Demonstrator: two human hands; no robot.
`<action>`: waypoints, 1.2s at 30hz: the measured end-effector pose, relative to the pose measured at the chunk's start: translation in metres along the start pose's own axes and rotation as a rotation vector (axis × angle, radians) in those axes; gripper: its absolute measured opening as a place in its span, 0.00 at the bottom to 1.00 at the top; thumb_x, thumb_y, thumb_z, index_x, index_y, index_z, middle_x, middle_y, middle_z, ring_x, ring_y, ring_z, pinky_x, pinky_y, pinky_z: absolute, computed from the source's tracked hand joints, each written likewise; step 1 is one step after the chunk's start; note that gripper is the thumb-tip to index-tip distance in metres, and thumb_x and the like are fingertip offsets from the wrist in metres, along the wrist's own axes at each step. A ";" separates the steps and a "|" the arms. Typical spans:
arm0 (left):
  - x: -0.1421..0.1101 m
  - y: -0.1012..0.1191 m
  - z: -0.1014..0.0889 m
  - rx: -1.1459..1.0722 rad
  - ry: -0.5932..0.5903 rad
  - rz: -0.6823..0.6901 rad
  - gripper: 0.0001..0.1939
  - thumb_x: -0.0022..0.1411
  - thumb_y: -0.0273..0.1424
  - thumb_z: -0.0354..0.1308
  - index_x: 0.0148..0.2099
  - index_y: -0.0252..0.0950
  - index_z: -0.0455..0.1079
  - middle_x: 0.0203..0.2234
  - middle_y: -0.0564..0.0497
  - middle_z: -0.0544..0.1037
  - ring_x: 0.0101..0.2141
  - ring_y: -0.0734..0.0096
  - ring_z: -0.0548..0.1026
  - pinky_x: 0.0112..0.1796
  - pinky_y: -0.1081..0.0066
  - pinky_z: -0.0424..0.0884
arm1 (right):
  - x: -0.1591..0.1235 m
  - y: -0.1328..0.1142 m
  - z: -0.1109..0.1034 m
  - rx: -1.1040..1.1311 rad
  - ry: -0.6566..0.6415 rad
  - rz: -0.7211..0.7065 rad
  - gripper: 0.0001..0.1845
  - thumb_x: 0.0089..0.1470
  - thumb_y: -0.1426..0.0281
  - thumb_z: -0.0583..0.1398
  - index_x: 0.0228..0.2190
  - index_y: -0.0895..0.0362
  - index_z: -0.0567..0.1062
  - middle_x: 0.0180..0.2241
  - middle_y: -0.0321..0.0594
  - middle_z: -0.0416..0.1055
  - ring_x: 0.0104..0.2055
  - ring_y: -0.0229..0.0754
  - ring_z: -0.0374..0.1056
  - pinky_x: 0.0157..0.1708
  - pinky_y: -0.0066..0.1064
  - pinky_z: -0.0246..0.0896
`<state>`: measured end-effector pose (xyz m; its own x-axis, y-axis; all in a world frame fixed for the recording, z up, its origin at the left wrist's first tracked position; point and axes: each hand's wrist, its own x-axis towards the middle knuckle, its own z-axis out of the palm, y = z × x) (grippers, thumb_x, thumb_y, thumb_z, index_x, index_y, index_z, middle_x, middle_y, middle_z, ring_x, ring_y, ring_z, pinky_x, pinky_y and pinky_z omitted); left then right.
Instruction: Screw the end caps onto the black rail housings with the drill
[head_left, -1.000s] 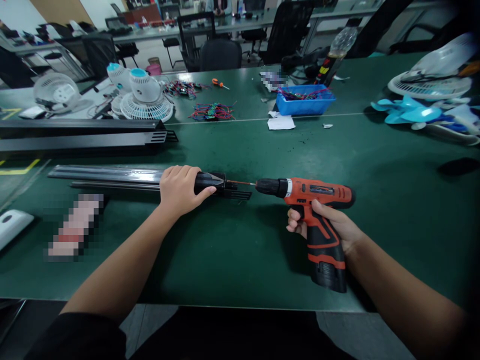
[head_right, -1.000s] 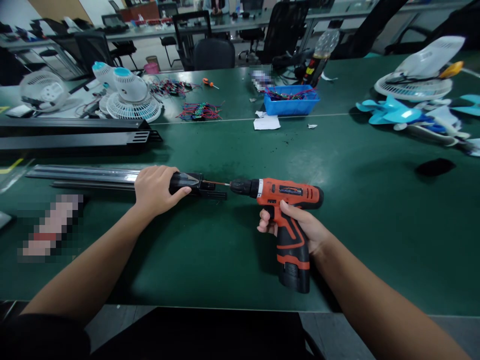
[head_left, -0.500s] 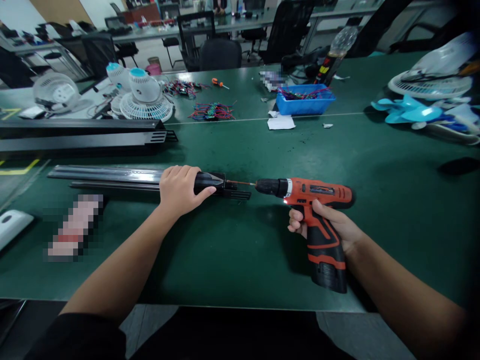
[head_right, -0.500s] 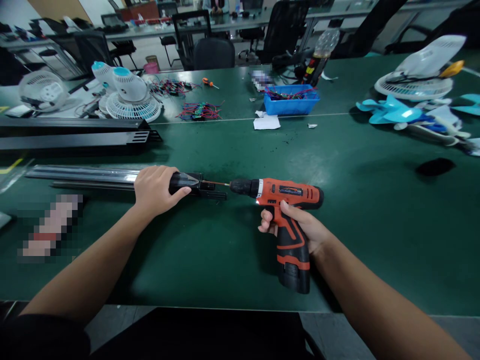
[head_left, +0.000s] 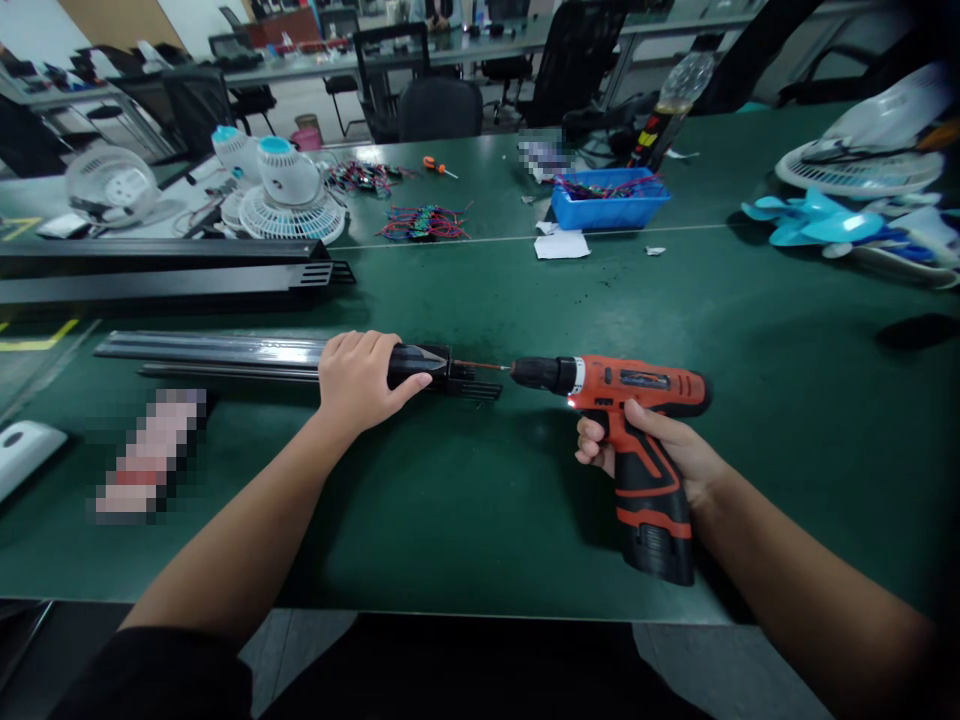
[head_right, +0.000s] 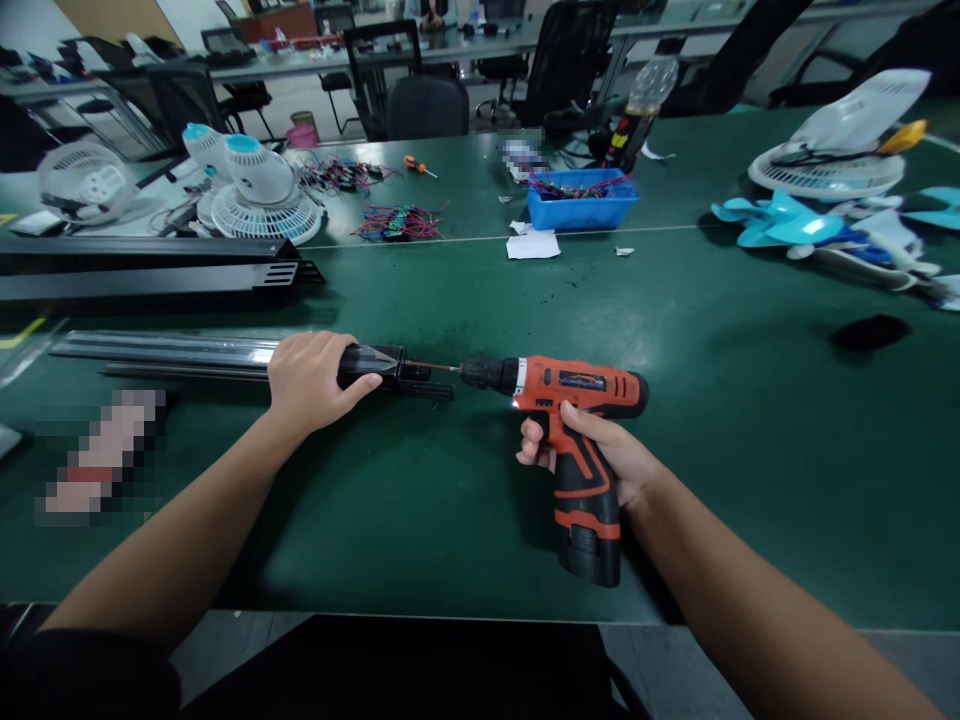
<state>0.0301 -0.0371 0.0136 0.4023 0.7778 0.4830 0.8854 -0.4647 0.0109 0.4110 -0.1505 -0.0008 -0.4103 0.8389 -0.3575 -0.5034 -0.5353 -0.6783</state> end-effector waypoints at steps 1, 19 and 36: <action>0.000 0.000 0.000 0.001 0.000 0.001 0.40 0.70 0.67 0.44 0.49 0.37 0.79 0.41 0.38 0.85 0.44 0.42 0.80 0.49 0.47 0.70 | 0.000 -0.001 0.001 0.002 -0.003 0.001 0.20 0.56 0.55 0.76 0.40 0.57 0.82 0.34 0.38 0.78 0.38 0.42 0.78 0.50 0.34 0.80; 0.000 0.000 0.000 0.002 0.002 0.002 0.40 0.69 0.68 0.45 0.48 0.38 0.79 0.40 0.39 0.85 0.43 0.42 0.80 0.49 0.47 0.70 | -0.002 -0.002 -0.001 -0.046 0.059 0.010 0.21 0.54 0.56 0.76 0.44 0.55 0.82 0.36 0.39 0.82 0.37 0.45 0.83 0.45 0.36 0.82; 0.000 0.000 0.000 -0.028 -0.005 -0.015 0.37 0.69 0.67 0.47 0.49 0.39 0.79 0.41 0.40 0.85 0.44 0.42 0.80 0.49 0.47 0.70 | -0.001 0.000 -0.001 -0.042 0.032 -0.013 0.19 0.55 0.54 0.77 0.40 0.55 0.83 0.34 0.35 0.79 0.38 0.42 0.81 0.53 0.37 0.80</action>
<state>0.0300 -0.0376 0.0139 0.3904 0.7867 0.4783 0.8845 -0.4646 0.0421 0.4124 -0.1514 -0.0006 -0.3791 0.8489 -0.3683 -0.4757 -0.5202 -0.7093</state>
